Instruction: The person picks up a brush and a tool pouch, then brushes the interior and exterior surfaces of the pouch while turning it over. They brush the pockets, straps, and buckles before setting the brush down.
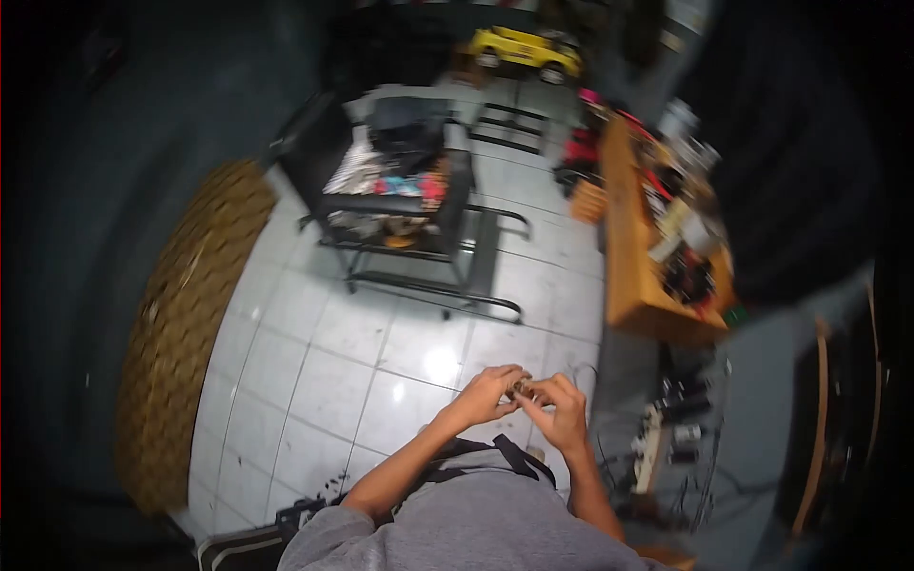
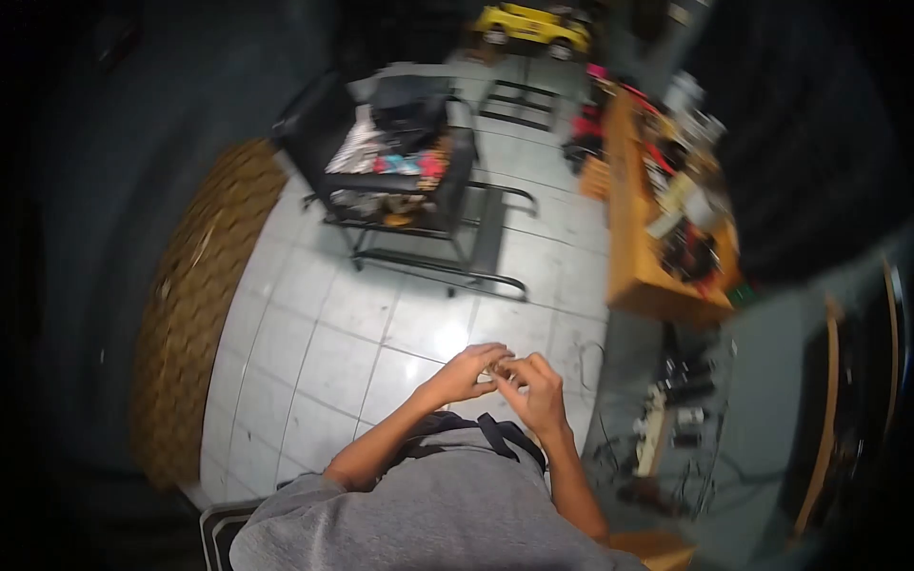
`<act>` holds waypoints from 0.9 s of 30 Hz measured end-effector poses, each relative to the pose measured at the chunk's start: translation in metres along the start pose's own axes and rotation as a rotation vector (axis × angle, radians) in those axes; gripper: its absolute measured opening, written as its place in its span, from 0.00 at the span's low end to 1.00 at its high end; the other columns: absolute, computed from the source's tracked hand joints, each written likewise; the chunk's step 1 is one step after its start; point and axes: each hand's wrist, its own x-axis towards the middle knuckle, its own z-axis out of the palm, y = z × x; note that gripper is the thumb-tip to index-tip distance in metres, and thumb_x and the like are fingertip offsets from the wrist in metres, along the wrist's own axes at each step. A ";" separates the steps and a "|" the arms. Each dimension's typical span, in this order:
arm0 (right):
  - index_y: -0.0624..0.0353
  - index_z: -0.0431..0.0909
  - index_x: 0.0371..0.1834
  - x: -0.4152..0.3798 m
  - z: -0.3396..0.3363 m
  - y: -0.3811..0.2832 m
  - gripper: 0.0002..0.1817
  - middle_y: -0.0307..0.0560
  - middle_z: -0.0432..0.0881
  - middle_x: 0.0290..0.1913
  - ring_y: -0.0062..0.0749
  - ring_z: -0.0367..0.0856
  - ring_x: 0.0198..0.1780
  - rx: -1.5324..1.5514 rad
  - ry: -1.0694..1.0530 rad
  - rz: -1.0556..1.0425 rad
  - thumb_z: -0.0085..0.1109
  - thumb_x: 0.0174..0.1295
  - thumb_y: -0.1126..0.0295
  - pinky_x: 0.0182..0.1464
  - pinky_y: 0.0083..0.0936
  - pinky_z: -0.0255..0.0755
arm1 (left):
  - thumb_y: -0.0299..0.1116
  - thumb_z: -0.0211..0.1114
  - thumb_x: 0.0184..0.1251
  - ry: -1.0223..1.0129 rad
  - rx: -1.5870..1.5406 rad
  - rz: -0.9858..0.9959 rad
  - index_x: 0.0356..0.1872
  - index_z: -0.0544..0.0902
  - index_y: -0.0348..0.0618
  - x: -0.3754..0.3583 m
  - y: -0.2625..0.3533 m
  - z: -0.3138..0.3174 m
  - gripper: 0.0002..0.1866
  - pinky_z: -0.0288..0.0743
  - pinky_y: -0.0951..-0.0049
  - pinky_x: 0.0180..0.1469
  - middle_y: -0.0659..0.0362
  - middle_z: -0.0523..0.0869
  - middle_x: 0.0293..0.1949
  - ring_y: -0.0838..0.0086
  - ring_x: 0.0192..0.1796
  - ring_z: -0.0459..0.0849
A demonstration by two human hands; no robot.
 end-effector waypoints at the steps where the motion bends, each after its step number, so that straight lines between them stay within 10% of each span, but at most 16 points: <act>1: 0.61 0.81 0.35 0.011 0.024 -0.014 0.12 0.43 0.75 0.27 0.24 0.78 0.26 0.037 -0.075 -0.083 0.66 0.45 0.77 0.28 0.19 0.71 | 0.27 0.66 0.47 0.060 0.061 -0.021 0.47 0.74 0.39 -0.025 -0.013 -0.019 0.22 0.70 0.64 0.50 0.52 0.79 0.45 0.55 0.50 0.75; 6: 0.64 0.79 0.41 0.046 0.140 -0.047 0.14 0.44 0.77 0.37 0.26 0.79 0.37 0.368 -0.503 -0.189 0.64 0.49 0.77 0.40 0.21 0.75 | 0.22 0.62 0.47 0.444 0.194 -0.280 0.44 0.79 0.40 -0.138 -0.035 -0.100 0.18 0.70 0.67 0.48 0.56 0.82 0.44 0.60 0.49 0.77; 8: 0.67 0.76 0.47 0.058 0.183 -0.056 0.13 0.46 0.77 0.43 0.28 0.78 0.42 0.815 -0.695 0.209 0.56 0.59 0.74 0.47 0.24 0.73 | 0.21 0.62 0.48 0.664 0.208 -0.419 0.43 0.81 0.41 -0.171 -0.046 -0.121 0.17 0.70 0.67 0.48 0.55 0.82 0.45 0.61 0.47 0.77; 13: 0.66 0.71 0.52 0.102 0.278 -0.053 0.35 0.48 0.79 0.44 0.31 0.76 0.49 0.677 -1.153 0.739 0.31 0.67 0.41 0.49 0.27 0.71 | 0.19 0.65 0.44 0.968 0.244 -0.569 0.46 0.83 0.44 -0.189 -0.058 -0.172 0.21 0.73 0.69 0.49 0.54 0.81 0.46 0.62 0.45 0.80; 22: 0.59 0.74 0.33 0.243 0.456 -0.083 0.14 0.36 0.75 0.26 0.18 0.74 0.26 0.931 -1.054 1.091 0.52 0.64 0.58 0.30 0.16 0.71 | 0.19 0.66 0.47 0.857 0.091 -0.706 0.52 0.78 0.42 -0.174 -0.159 -0.314 0.25 0.72 0.70 0.54 0.54 0.79 0.52 0.61 0.54 0.77; 27: 0.65 0.64 0.52 0.358 0.527 -0.127 0.20 0.43 0.71 0.37 0.25 0.74 0.31 1.053 -0.949 1.042 0.53 0.62 0.63 0.36 0.29 0.80 | 0.24 0.62 0.56 0.829 -0.051 -0.803 0.55 0.73 0.41 -0.164 -0.202 -0.443 0.22 0.75 0.66 0.50 0.48 0.78 0.51 0.60 0.50 0.80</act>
